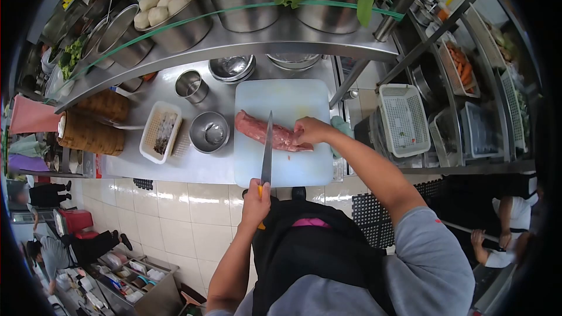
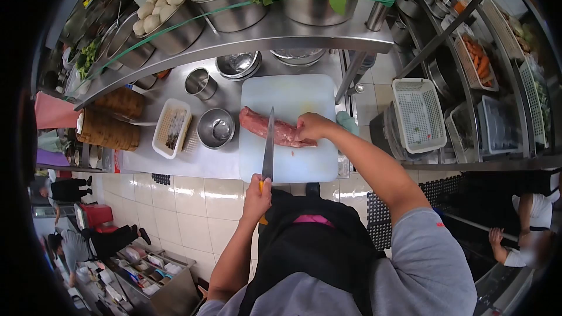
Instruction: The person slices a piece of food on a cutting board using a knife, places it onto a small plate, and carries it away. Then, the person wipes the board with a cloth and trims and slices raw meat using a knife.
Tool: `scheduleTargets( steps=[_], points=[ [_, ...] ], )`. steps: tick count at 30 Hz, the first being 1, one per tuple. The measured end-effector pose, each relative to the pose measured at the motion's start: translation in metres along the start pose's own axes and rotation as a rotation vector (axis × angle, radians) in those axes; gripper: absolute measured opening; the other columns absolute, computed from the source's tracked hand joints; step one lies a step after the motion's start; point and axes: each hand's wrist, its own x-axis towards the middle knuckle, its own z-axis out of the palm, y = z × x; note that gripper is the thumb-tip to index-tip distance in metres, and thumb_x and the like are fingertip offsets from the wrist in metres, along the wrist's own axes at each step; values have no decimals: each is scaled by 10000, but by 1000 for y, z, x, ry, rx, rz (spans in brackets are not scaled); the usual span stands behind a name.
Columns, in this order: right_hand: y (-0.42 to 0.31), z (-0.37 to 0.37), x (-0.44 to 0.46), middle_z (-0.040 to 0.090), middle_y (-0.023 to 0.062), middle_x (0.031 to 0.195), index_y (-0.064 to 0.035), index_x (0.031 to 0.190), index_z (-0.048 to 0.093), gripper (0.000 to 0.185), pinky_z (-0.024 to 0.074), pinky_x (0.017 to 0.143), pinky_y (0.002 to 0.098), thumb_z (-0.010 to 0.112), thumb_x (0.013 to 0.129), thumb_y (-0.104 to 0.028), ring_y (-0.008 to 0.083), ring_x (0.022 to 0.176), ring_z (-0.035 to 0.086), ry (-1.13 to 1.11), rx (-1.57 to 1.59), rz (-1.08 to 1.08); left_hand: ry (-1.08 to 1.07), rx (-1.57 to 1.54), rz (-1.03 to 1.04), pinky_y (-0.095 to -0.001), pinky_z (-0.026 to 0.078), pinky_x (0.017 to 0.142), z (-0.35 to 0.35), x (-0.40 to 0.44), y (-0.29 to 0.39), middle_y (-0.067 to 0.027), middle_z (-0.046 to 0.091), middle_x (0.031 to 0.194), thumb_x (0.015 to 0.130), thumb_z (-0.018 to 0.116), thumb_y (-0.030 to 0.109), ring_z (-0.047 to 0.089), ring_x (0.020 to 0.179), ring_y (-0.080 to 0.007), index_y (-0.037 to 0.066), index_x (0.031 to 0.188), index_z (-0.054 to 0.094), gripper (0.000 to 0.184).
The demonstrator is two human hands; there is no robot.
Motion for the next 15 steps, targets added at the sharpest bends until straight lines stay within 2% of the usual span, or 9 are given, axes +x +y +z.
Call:
scheduleTargets(
  steps=[1, 3, 6, 13, 15],
  points=[
    [-1, -2, 0, 759, 117, 953, -23, 1042, 733, 409, 556, 798, 377, 879, 755, -275, 252, 893, 714, -6, 26, -2, -2, 1, -1, -456, 535, 640, -2, -1, 11, -225, 674, 759, 1090, 570, 300, 721, 693, -354, 21, 1107, 527, 283],
    [-3, -8, -3, 769, 115, 962, -23, 1034, 742, 365, 562, 809, 368, 864, 766, -238, 245, 890, 723, 15, 74, 23, -125, 8, -108, -458, 533, 572, -5, -2, 28, -206, 657, 684, 1105, 538, 339, 698, 591, -350, 20, 1099, 527, 320],
    [-11, -16, -11, 784, 120, 982, -21, 1029, 753, 310, 571, 835, 359, 840, 780, -184, 247, 892, 741, 77, 124, 30, -156, -10, -84, -459, 539, 531, -1, -6, 30, -207, 653, 662, 1114, 513, 366, 685, 534, -345, 16, 1095, 527, 351],
    [-25, -13, -27, 779, 187, 1025, -15, 1039, 761, 281, 583, 890, 400, 786, 801, -164, 322, 957, 760, 272, 0, 0, -183, 6, -95, -454, 554, 527, -2, -12, 34, -217, 666, 680, 1114, 506, 365, 692, 530, -341, 9, 1070, 534, 360],
    [-27, -13, -30, 777, 194, 1025, -17, 1040, 762, 285, 583, 898, 403, 783, 801, -171, 326, 967, 759, 272, 1, 16, -171, -20, -96, -353, 463, 444, -2, -14, 34, -87, 551, 569, 1125, 505, 348, 566, 437, -179, 24, 1007, 545, 348]
  ],
)
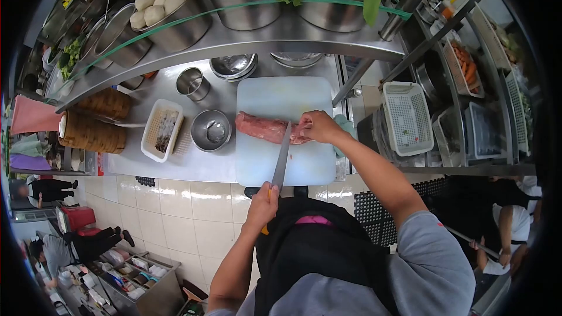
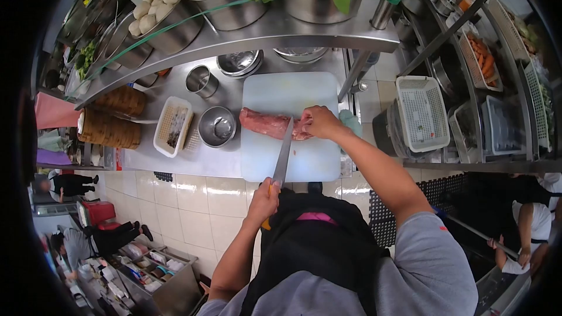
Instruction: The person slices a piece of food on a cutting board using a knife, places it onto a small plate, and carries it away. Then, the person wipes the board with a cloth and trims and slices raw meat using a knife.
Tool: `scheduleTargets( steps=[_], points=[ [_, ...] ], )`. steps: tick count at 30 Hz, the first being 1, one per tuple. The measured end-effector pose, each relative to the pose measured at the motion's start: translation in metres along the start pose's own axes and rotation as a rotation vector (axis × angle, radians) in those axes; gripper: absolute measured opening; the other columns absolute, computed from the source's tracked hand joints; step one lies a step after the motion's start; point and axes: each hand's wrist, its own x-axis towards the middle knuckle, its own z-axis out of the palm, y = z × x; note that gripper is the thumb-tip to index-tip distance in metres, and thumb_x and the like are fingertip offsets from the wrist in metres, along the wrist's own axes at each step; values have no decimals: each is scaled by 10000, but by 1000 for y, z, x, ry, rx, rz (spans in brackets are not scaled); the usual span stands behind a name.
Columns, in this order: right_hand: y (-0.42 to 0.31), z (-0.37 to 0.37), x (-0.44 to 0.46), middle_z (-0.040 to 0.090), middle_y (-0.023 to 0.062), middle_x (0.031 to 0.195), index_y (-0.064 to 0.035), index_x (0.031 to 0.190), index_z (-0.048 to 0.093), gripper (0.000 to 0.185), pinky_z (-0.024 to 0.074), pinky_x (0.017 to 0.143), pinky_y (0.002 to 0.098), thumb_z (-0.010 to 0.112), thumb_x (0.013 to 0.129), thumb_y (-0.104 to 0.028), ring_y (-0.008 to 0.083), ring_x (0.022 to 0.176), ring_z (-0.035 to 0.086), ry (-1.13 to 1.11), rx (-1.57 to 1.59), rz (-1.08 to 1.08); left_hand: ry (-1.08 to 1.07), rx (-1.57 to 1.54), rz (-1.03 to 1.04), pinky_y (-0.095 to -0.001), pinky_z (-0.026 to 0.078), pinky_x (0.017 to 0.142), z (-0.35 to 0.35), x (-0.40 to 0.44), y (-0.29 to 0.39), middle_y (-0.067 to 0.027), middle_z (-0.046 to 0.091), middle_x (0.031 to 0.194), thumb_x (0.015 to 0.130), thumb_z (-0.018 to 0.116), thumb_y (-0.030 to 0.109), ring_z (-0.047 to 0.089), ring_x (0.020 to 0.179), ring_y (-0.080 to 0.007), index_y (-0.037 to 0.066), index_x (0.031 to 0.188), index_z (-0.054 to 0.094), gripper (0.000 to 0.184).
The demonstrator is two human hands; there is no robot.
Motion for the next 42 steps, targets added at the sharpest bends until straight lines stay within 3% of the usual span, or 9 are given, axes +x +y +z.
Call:
scheduleTargets(
  steps=[17, 20, 23, 26, 28, 32, 33, 37, 42],
  points=[
    [-29, 2, -5, 791, 158, 924, -32, 972, 768, 182, 603, 889, 400, 739, 828, -140, 316, 939, 773, 42, -77, -54, -163, -207, -30, -365, 467, 415, 18, 90, 31, -92, 544, 607, 1123, 465, 332, 563, 433, -196, 21, 1034, 532, 330],
    [-32, 1, -7, 801, 157, 937, 5, 1007, 749, 202, 617, 818, 370, 760, 843, -113, 242, 891, 794, -39, 34, -20, -180, -213, -41, -364, 459, 410, 25, 103, 46, -88, 547, 615, 1121, 475, 329, 558, 434, -189, 26, 1039, 538, 319],
    [-30, -9, -8, 791, 156, 1005, -32, 1024, 747, 209, 601, 869, 384, 734, 851, -149, 266, 932, 778, -26, 248, 122, -178, -219, 4, -358, 452, 411, 23, 89, 40, -78, 545, 622, 1117, 494, 332, 562, 451, -180, 32, 1044, 543, 313],
    [-8, -29, -18, 770, 112, 944, -58, 993, 721, 140, 595, 822, 394, 689, 863, -100, 227, 848, 746, 262, 338, -54, 18, -202, 120, -323, 433, 417, 11, 44, 15, -45, 517, 609, 1116, 518, 323, 544, 462, -149, 41, 1053, 551, 290],
    [20, -33, -15, 696, 57, 810, -91, 924, 672, 70, 568, 758, 385, 637, 867, -67, 204, 769, 678, 198, 1135, 367, 119, -300, 69, -298, 418, 417, -15, 0, -24, -26, 492, 594, 1125, 513, 320, 506, 440, -128, 57, 1028, 549, 283],
    [42, -6, 4, 633, 29, 755, -124, 794, 587, 157, 527, 680, 371, 690, 901, -174, 185, 676, 607, -169, 1452, 383, 191, -339, -26, -286, 411, 413, -38, -31, -75, -23, 482, 572, 1142, 486, 329, 488, 424, -116, 73, 984, 504, 302],
    [48, 16, 22, 627, 38, 728, -109, 773, 615, 210, 530, 654, 383, 711, 901, -246, 197, 735, 646, -175, 1317, 463, 196, -356, -51, -285, 410, 413, -40, -36, -82, -23, 483, 568, 1147, 477, 333, 490, 422, -116, 77, 973, 487, 309],
    [-71, 41, 26, 721, 136, 903, -61, 1035, 691, 405, 597, 817, 444, 814, 821, -383, 290, 958, 751, 46, -27, -42, 222, -404, -40, -276, 400, 410, -39, -43, -89, -22, 487, 563, 1152, 464, 336, 489, 419, -110, 75, 975, 474, 316],
    [-92, 57, 66, 683, 172, 1293, -52, 1220, 696, 627, 580, 973, 451, 864, 708, -373, 333, 1163, 700, -152, -557, -27, 248, -423, -18, -271, 412, 425, -28, -41, -88, -16, 496, 579, 1146, 476, 359, 501, 441, -105, 79, 979, 482, 326]
  ],
)
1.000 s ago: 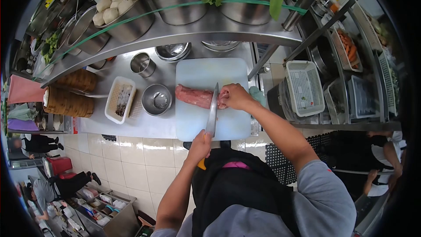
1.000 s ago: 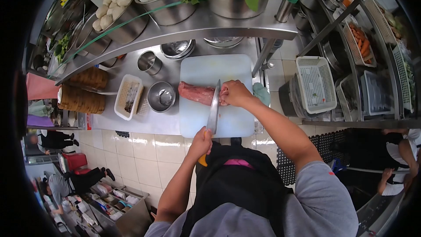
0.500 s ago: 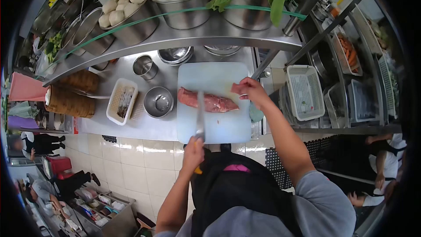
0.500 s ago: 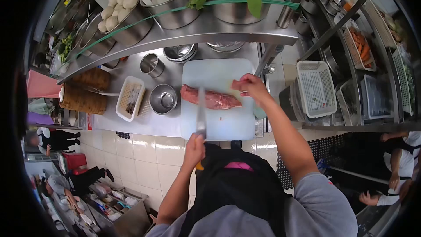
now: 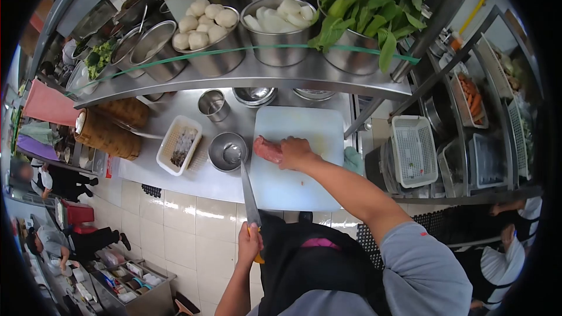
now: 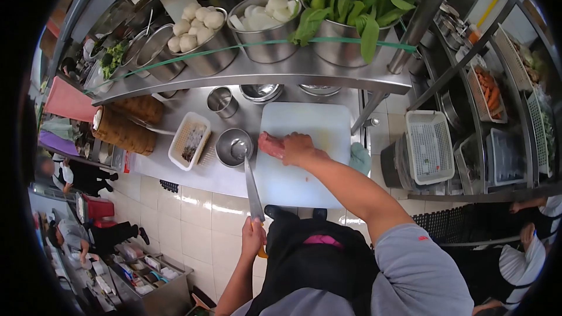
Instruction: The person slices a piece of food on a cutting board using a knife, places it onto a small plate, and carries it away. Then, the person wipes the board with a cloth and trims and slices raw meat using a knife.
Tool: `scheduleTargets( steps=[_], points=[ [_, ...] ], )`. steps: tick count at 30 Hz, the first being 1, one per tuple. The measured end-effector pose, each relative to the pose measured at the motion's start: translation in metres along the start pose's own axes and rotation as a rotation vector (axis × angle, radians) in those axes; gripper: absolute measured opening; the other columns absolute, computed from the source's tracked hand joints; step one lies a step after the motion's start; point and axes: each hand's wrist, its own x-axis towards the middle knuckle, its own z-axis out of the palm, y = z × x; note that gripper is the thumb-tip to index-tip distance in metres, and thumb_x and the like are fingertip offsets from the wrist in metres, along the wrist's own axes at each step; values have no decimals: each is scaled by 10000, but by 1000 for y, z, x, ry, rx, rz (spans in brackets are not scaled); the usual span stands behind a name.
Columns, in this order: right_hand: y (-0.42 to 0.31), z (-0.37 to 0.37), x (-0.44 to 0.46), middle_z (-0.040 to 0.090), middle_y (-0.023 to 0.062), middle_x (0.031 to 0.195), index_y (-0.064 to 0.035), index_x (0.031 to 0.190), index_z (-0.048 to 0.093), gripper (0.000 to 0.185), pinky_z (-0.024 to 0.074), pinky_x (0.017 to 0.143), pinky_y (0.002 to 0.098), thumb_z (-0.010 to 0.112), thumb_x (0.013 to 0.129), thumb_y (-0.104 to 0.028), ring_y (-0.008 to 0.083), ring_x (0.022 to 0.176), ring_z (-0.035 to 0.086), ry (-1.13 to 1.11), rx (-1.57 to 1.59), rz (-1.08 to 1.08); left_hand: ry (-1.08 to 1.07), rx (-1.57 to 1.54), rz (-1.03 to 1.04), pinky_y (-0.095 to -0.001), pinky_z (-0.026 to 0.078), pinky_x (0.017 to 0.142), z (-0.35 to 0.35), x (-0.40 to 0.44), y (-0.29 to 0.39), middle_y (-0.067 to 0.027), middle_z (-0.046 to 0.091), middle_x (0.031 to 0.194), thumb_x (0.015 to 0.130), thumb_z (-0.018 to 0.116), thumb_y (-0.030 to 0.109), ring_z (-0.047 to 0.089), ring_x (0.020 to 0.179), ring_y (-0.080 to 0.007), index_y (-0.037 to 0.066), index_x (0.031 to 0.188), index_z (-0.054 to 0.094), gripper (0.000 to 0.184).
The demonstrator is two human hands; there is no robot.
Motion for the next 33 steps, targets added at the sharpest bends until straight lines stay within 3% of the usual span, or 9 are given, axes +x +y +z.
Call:
scheduleTargets(
  steps=[7, 12, 17, 20, 22, 27, 28, 30, 33],
  points=[
    [64, -36, 20, 701, 170, 1273, -56, 1237, 724, 641, 564, 1002, 465, 860, 710, -394, 342, 1191, 698, 32, -18, 156, -76, 52, -52, -296, 442, 452, -8, -24, 9, -35, 546, 600, 1128, 521, 363, 554, 477, -116, 70, 1001, 506, 320],
    [113, -49, 18, 687, 187, 1297, -57, 1278, 711, 625, 559, 1023, 478, 798, 795, -444, 373, 1190, 694, 97, 43, 200, -24, 759, 256, -532, 564, 620, -7, -26, -1, -214, 724, 775, 1074, 585, 303, 729, 704, -436, 78, 1204, 554, 261],
    [106, -36, 7, 692, 233, 1220, -21, 1391, 593, 673, 540, 1032, 480, 763, 825, -344, 410, 1214, 667, 242, 121, 213, -94, 803, 250, -621, 558, 714, 22, -22, 14, -274, 728, 858, 1043, 607, 284, 700, 824, -530, 96, 1309, 529, 335],
    [94, -25, -5, 688, 206, 1217, -19, 1395, 533, 637, 566, 994, 462, 751, 849, -263, 356, 1202, 687, 359, 313, 233, -233, 717, 212, -628, 558, 767, 33, -17, 23, -287, 727, 894, 1037, 619, 281, 695, 861, -540, 106, 1335, 523, 359],
    [83, -19, -7, 680, 143, 1149, -31, 1370, 509, 533, 598, 924, 401, 687, 897, -200, 299, 1185, 701, -101, 1020, 237, -261, 631, 259, -630, 552, 776, 39, -12, 27, -294, 727, 915, 1041, 617, 280, 690, 891, -548, 112, 1354, 521, 367],
    [46, 43, -7, 658, 129, 1095, -57, 1215, 571, 351, 591, 859, 397, 659, 877, -41, 278, 1095, 703, -189, 1505, 81, 34, 480, 183, -581, 548, 807, 19, 6, 8, -306, 720, 961, 1051, 599, 286, 685, 954, -548, 94, 1350, 537, 361],
    [43, 57, -10, 658, 129, 1095, -57, 1215, 571, 351, 591, 859, 397, 659, 877, -41, 278, 1095, 703, -194, 1510, 79, 37, 484, 179, -581, 548, 807, 9, 6, 6, -306, 720, 961, 1051, 599, 286, 685, 954, -548, 94, 1350, 537, 361],
    [41, 76, -18, 642, 161, 1107, -66, 1192, 604, 311, 574, 881, 440, 688, 892, -56, 352, 1040, 691, 385, 531, -101, -17, 547, 72, -576, 548, 813, -7, 6, 4, -304, 720, 966, 1055, 594, 293, 685, 947, -547, 83, 1344, 535, 363],
    [35, 71, -36, 615, 182, 1167, -74, 1168, 637, 279, 557, 903, 475, 705, 898, -96, 403, 1041, 668, 448, 523, -109, -43, 527, -13, -563, 552, 781, -22, 4, -13, -291, 720, 939, 1058, 597, 301, 695, 905, -525, 59, 1270, 544, 327]
  ],
)
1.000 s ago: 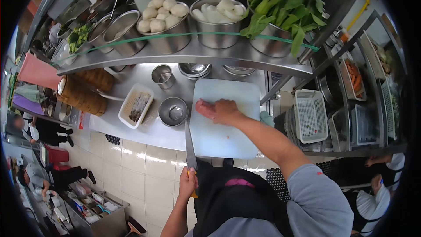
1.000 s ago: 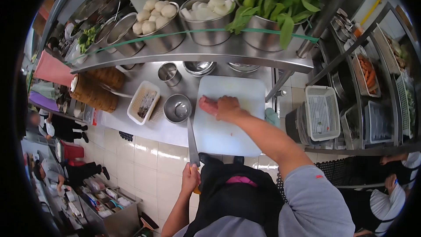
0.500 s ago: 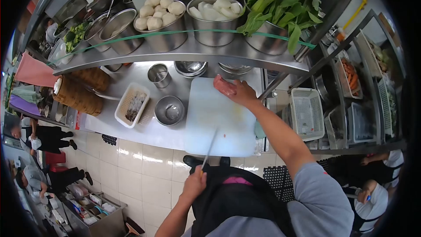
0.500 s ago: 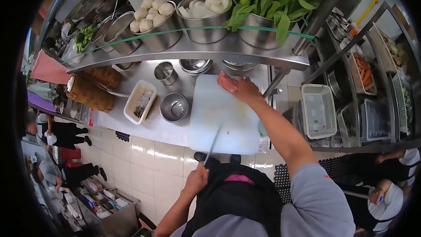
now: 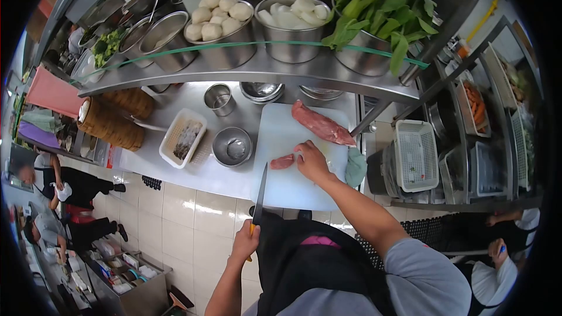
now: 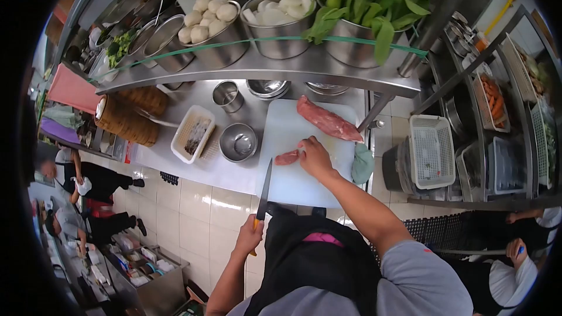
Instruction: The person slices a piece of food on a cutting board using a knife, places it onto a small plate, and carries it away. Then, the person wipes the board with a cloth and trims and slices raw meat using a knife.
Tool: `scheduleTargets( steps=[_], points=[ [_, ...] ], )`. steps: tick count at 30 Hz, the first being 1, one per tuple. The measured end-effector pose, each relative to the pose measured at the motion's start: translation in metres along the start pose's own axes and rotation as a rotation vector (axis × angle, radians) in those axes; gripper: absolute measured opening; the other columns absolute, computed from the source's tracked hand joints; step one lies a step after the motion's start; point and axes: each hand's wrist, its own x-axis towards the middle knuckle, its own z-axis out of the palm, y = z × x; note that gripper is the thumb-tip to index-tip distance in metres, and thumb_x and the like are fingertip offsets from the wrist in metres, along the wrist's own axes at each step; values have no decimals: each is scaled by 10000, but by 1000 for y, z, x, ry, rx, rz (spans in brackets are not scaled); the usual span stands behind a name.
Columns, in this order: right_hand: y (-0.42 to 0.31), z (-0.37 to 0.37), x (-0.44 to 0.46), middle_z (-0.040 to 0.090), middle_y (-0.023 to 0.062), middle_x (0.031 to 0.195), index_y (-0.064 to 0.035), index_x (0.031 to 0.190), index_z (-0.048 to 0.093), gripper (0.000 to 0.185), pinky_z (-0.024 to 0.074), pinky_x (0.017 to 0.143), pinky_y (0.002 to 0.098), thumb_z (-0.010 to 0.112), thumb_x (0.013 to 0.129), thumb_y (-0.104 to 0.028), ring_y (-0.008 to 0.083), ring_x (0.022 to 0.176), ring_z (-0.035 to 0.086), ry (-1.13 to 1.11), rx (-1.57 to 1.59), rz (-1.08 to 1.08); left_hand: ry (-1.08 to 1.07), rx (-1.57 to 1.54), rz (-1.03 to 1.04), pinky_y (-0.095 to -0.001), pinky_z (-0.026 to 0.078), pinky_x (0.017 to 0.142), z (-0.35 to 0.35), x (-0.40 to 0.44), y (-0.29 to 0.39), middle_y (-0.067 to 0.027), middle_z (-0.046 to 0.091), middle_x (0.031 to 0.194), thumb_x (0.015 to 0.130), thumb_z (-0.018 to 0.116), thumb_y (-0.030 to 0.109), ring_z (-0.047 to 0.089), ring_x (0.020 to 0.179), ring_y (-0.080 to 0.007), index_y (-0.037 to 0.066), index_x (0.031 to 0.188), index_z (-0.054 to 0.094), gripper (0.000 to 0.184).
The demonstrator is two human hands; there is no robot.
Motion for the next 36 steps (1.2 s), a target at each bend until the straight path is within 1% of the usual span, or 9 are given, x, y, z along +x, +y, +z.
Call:
scheduleTargets(
  steps=[2, 7, 11, 13, 17, 20, 22, 31, 36],
  points=[
    [-14, 3, -9, 616, 177, 1174, -68, 1140, 654, 251, 559, 901, 477, 694, 893, -81, 393, 1042, 671, 6, -14, -6, -24, -15, -23, -540, 565, 734, 2, -7, -5, -272, 722, 899, 1063, 596, 301, 724, 839, -485, 50, 1224, 547, 302],
    [-17, 39, 2, 665, 141, 1126, -43, 1081, 707, 222, 568, 921, 454, 680, 861, -29, 375, 1057, 682, -77, 51, -76, -89, -369, -95, -322, 509, 495, 11, -15, -2, -67, 586, 696, 1102, 565, 291, 604, 526, -137, 58, 1075, 519, 240],
    [-14, 39, 9, 693, 137, 1206, -38, 1089, 712, 258, 572, 944, 440, 695, 832, -18, 366, 1076, 688, -271, 79, -432, -3, -466, -54, -319, 493, 481, 16, -24, 2, -46, 562, 686, 1103, 565, 293, 582, 523, -135, 50, 1064, 516, 251],
    [-23, 30, 4, 704, 140, 1297, -27, 1118, 713, 272, 534, 1026, 452, 662, 850, -28, 363, 1152, 675, -27, 75, -414, 8, -458, -88, -322, 491, 479, 19, -20, -3, -49, 578, 699, 1101, 570, 296, 596, 528, -143, 43, 1052, 519, 262],
    [-36, 29, -32, 610, 156, 1493, -15, 1301, 672, 381, 435, 1156, 519, 608, 938, -111, 368, 1348, 589, -76, -118, -456, -35, -393, -231, -330, 503, 485, 12, -11, -1, -62, 576, 670, 1104, 555, 311, 614, 540, -151, 43, 1019, 535, 282],
    [-35, 39, -64, 329, 166, 1720, -3, 1608, 392, 591, 255, 1244, 656, 474, 1070, -233, 369, 1564, 362, -232, -459, -424, 15, -365, -201, -351, 516, 482, 21, -9, 1, -97, 595, 642, 1107, 539, 325, 634, 524, -184, 37, 986, 549, 312],
    [-35, 41, -61, 328, 169, 1718, -2, 1614, 379, 594, 242, 1252, 650, 470, 1076, -237, 377, 1566, 352, -236, -481, -437, 181, -188, -59, -374, 511, 462, 34, 2, -3, -130, 607, 619, 1102, 545, 333, 639, 492, -216, 28, 962, 549, 335],
    [-26, 26, -39, 250, 174, 1745, 16, 1647, 287, 681, 132, 1294, 631, 466, 1090, -332, 401, 1613, 214, -404, -513, -374, 81, -376, -108, -358, 499, 442, 38, 13, 29, -111, 625, 641, 1088, 580, 349, 626, 470, -187, 42, 926, 562, 347],
    [-21, 23, -36, 233, 190, 1748, 17, 1658, 253, 712, 112, 1302, 618, 457, 1095, -367, 405, 1615, 203, -405, -456, -336, 44, -295, -106, -612, 509, 744, 62, 18, 19, -323, 676, 881, 1064, 588, 349, 641, 912, -569, 2, 1020, 584, 350]
  ],
)
